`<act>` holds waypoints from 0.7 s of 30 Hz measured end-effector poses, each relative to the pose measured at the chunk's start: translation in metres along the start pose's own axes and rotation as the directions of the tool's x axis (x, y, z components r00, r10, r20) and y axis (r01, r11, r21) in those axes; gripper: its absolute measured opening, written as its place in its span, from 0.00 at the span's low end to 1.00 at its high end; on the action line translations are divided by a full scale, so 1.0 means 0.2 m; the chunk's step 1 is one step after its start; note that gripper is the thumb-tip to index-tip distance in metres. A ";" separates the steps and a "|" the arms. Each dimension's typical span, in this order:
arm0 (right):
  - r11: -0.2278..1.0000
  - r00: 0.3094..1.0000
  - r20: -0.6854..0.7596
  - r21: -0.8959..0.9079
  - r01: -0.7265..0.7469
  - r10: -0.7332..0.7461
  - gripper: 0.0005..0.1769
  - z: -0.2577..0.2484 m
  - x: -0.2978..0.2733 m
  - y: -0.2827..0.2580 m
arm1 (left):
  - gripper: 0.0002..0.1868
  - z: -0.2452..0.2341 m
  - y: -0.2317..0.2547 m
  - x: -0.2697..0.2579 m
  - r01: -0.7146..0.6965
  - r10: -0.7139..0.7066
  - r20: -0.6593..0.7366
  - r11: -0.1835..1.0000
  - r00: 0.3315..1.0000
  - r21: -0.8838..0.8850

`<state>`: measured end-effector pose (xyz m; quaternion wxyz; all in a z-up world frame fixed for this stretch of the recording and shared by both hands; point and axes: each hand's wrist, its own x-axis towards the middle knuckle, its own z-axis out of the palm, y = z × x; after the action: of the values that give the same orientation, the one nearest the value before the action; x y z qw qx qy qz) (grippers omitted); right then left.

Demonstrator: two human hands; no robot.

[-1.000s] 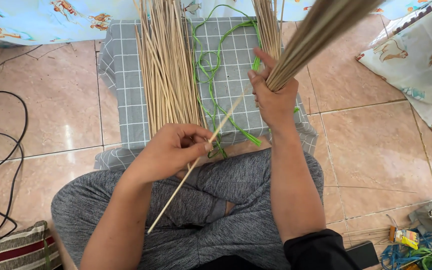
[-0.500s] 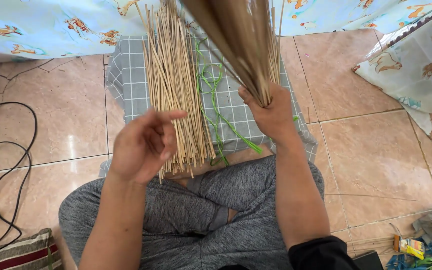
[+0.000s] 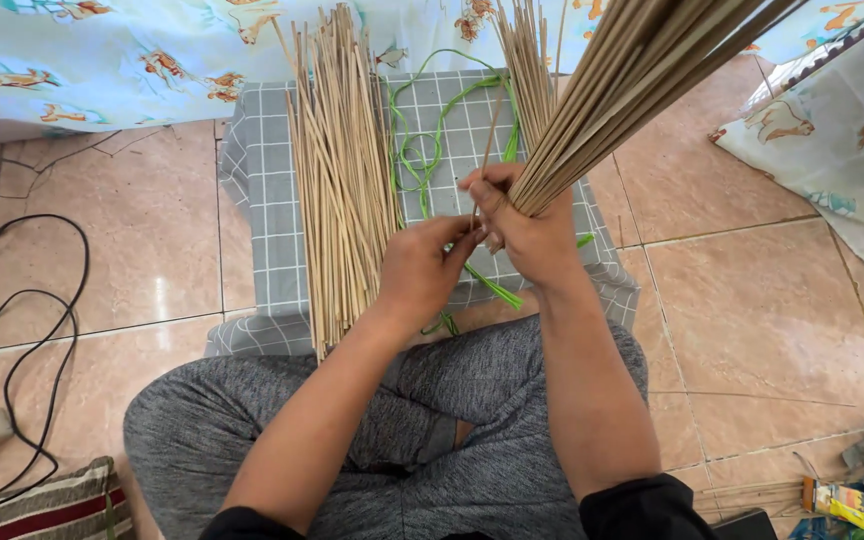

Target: The person is gathering thin bamboo sticks into bundles and securing them by tying green plastic strips around them.

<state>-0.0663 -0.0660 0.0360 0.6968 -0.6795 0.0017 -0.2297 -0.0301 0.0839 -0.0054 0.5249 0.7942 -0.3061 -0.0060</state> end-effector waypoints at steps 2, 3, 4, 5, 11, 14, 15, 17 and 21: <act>0.999 0.999 -0.017 -0.019 0.031 -0.031 0.11 -0.03 0.02 0.01 | 0.07 0.02 0.00 0.03 -0.017 0.015 -0.032 0.999 0.999 -0.044; 0.997 0.998 -0.028 -0.038 0.064 -0.065 0.13 -0.05 0.03 0.01 | 0.05 0.03 0.01 0.05 -0.036 0.030 -0.069 0.996 0.997 -0.086; 0.997 0.997 -0.030 -0.037 0.063 -0.064 0.13 -0.07 0.03 0.05 | 0.05 0.04 0.01 0.06 -0.035 0.030 -0.067 0.996 0.997 -0.086; 0.996 0.995 -0.043 -0.033 0.085 -0.087 0.14 -0.08 0.04 0.08 | 0.06 0.05 0.01 0.06 -0.045 0.041 -0.075 0.997 0.996 -0.058; 0.996 0.998 -0.041 0.082 -0.045 0.049 0.16 -0.09 0.04 0.18 | 0.08 0.10 -0.05 0.09 -0.121 0.131 -0.049 0.979 0.990 0.164; 0.995 0.998 -0.010 0.083 -0.054 0.055 0.17 -0.11 0.04 0.29 | 0.10 0.11 -0.06 0.09 -0.103 0.108 -0.008 0.972 0.994 0.213; 0.998 0.999 0.020 0.062 -0.029 0.028 0.18 -0.12 0.05 0.33 | 0.11 0.11 -0.06 0.09 -0.096 0.096 0.011 0.964 0.995 0.249; 0.998 0.997 0.042 0.026 -0.063 0.062 0.21 -0.11 0.03 0.26 | 0.10 0.14 -0.07 0.09 -0.107 0.098 0.044 0.950 0.994 0.294; 0.958 0.990 -0.012 -0.250 -0.137 0.139 0.17 -0.07 0.01 0.18 | 0.14 0.27 -0.20 0.07 -0.126 0.082 0.134 0.921 0.988 0.368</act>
<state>-0.0576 -0.0815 0.0004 0.6197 -0.7609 0.0761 -0.1767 -0.0163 0.0429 -0.0584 0.3442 0.8609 -0.3732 0.0346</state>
